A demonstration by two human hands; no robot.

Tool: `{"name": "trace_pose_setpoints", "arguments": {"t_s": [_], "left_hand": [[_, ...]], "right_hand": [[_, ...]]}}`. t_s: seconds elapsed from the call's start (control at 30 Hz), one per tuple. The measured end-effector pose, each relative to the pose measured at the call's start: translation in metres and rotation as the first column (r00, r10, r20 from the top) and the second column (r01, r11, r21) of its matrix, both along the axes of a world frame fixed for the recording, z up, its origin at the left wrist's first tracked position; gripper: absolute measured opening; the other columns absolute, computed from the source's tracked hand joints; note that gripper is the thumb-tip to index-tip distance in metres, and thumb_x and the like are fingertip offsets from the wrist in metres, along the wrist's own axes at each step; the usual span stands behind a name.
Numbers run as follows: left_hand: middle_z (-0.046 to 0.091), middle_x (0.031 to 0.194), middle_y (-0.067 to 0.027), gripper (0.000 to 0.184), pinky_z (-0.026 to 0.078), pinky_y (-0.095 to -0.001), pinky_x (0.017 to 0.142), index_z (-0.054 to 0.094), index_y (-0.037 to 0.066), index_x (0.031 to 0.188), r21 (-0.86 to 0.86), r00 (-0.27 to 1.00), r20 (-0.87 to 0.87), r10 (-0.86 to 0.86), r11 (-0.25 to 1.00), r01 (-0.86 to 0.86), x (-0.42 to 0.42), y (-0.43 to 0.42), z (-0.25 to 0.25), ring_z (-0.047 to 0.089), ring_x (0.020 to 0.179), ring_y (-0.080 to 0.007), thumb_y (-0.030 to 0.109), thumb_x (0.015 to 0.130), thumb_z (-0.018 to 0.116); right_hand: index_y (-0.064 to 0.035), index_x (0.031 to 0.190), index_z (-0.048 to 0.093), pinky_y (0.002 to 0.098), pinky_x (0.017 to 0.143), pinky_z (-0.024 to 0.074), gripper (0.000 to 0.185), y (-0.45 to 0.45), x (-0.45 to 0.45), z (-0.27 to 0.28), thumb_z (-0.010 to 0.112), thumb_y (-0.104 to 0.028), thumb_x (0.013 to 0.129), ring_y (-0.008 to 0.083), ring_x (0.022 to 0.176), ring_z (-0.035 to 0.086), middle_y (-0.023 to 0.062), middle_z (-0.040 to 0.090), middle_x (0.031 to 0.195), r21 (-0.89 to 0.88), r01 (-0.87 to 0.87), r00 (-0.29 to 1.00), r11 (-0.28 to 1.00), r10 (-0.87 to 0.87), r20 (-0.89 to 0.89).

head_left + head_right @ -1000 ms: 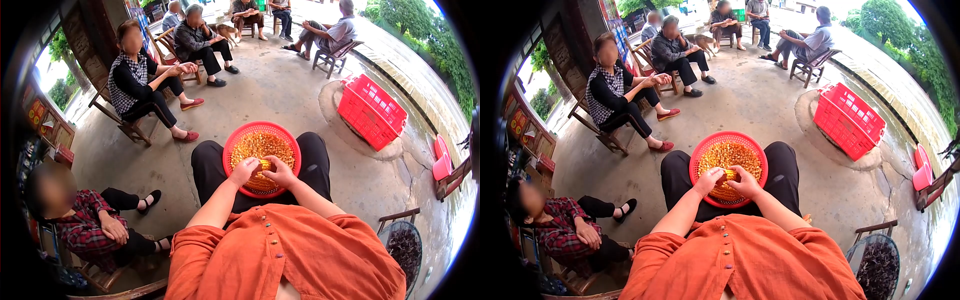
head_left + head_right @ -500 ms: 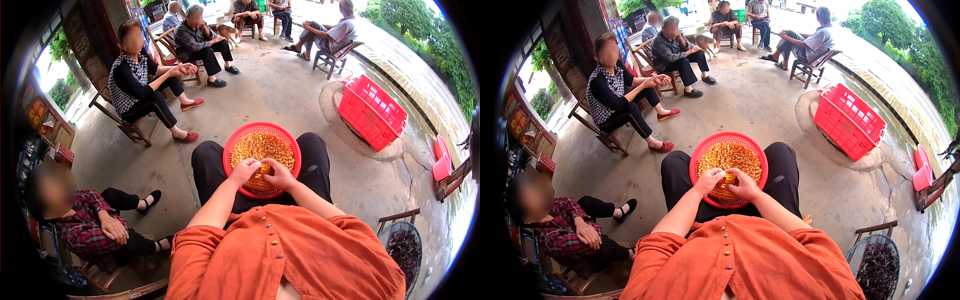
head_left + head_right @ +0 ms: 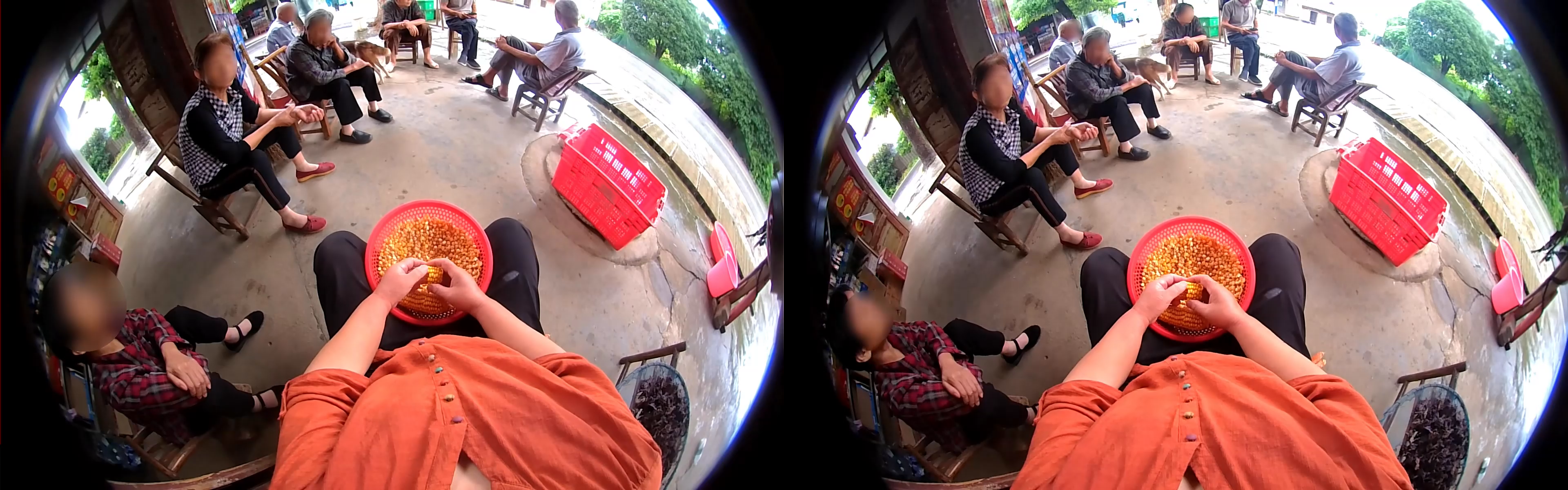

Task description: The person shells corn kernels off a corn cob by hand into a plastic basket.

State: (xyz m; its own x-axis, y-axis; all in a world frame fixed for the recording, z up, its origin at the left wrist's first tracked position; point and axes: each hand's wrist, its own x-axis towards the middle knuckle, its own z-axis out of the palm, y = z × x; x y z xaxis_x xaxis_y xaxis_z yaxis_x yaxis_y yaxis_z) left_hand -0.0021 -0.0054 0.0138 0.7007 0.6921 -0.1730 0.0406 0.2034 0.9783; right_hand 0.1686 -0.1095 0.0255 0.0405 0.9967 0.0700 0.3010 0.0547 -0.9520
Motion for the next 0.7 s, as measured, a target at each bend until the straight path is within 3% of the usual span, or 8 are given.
{"name": "trace_pose_setpoints", "arguments": {"t_s": [0.2,0.3,0.37,0.4,0.5,0.57,0.6,0.7], "left_hand": [[0.064,0.097,-0.0011,0.02,0.05,-0.0226,0.076,0.062,0.003,0.114,-0.058,0.998,0.036,0.056,0.997,-0.054,0.0,0.001,-0.002,0.06,0.085,-0.0078,0.014,0.099,0.055],[0.065,0.101,-0.0027,0.02,0.051,-0.0232,0.079,0.061,0.002,0.114,0.01,0.995,0.08,0.059,0.998,-0.06,-0.001,0.001,-0.006,0.062,0.088,-0.0093,0.014,0.099,0.056],[0.066,0.102,-0.0034,0.02,0.051,-0.0237,0.08,0.061,0.001,0.114,0.027,0.994,0.093,0.057,0.998,-0.06,-0.002,0.0,-0.004,0.063,0.09,-0.0099,0.014,0.099,0.056],[0.066,0.103,-0.004,0.02,0.052,-0.0243,0.081,0.061,0.001,0.114,0.043,0.993,0.106,0.054,0.997,-0.059,-0.002,-0.001,-0.003,0.063,0.092,-0.0106,0.014,0.099,0.056],[0.066,0.1,-0.0032,0.02,0.052,-0.0231,0.077,0.061,0.002,0.113,-0.001,0.993,0.107,0.059,0.998,-0.06,-0.001,0.001,-0.003,0.062,0.087,-0.0092,0.014,0.099,0.057],[0.065,0.101,-0.0026,0.02,0.051,-0.0228,0.078,0.062,0.002,0.114,-0.063,0.994,0.1,0.043,0.997,-0.037,-0.003,0.002,0.002,0.062,0.088,-0.0084,0.015,0.098,0.059],[0.065,0.101,-0.0019,0.021,0.051,-0.0224,0.079,0.062,0.003,0.114,-0.125,0.995,0.094,0.027,0.992,-0.015,-0.003,0.001,0.006,0.061,0.088,-0.0077,0.015,0.098,0.06],[0.065,0.099,-0.0004,0.022,0.051,-0.0213,0.076,0.063,0.004,0.113,-0.083,0.998,0.057,0.005,0.997,0.0,-0.003,-0.002,0.012,0.06,0.085,-0.0069,0.019,0.097,0.062]], "right_hand": [[-0.0049,0.13,0.052,0.0273,0.077,0.0495,0.053,0.003,0.0,-0.011,0.075,-0.016,0.084,0.0117,0.088,0.058,0.005,0.063,0.099,0.116,-0.013,0.999,0.993,0.018,-0.047],[-0.0058,0.132,0.05,0.0271,0.087,0.0491,0.048,0.006,0.003,-0.014,0.072,-0.012,0.089,0.0118,0.103,0.058,0.004,0.061,0.108,0.095,-0.007,0.996,0.995,0.016,-0.087],[-0.0058,0.131,0.05,0.0275,0.088,0.0495,0.046,0.008,0.006,-0.006,0.071,-0.012,0.091,0.0119,0.106,0.058,0.0044,0.061,0.112,-0.153,-0.013,0.965,0.988,-0.027,-0.262],[-0.0058,0.131,0.05,0.0275,0.088,0.0495,0.046,0.008,0.006,-0.006,0.071,-0.012,0.091,0.0119,0.106,0.058,0.0044,0.061,0.112,-0.152,-0.014,0.965,0.988,-0.027,-0.261],[-0.0053,0.13,0.049,0.0268,0.089,0.0491,0.044,0.01,0.006,-0.013,0.07,-0.01,0.091,0.0108,0.107,0.058,0.0044,0.06,0.115,-0.129,-0.023,0.951,0.991,-0.018,-0.309],[-0.0047,0.131,0.048,0.0258,0.09,0.0483,0.046,0.011,0.007,-0.022,0.07,-0.009,0.091,0.0096,0.107,0.057,0.0035,0.059,0.115,0.041,-0.026,0.95,0.999,0.038,-0.309],[-0.0047,0.131,0.048,0.0258,0.09,0.0483,0.046,0.01,0.006,-0.018,0.07,-0.009,0.091,0.0096,0.107,0.057,0.0035,0.059,0.115,0.04,-0.027,0.95,0.999,0.038,-0.309],[-0.0046,0.132,0.047,0.026,0.091,0.0478,0.047,0.007,0.005,-0.011,0.069,-0.008,0.091,0.0096,0.106,0.056,0.003,0.058,0.114,0.031,-0.034,0.972,0.999,0.04,-0.231]]}}
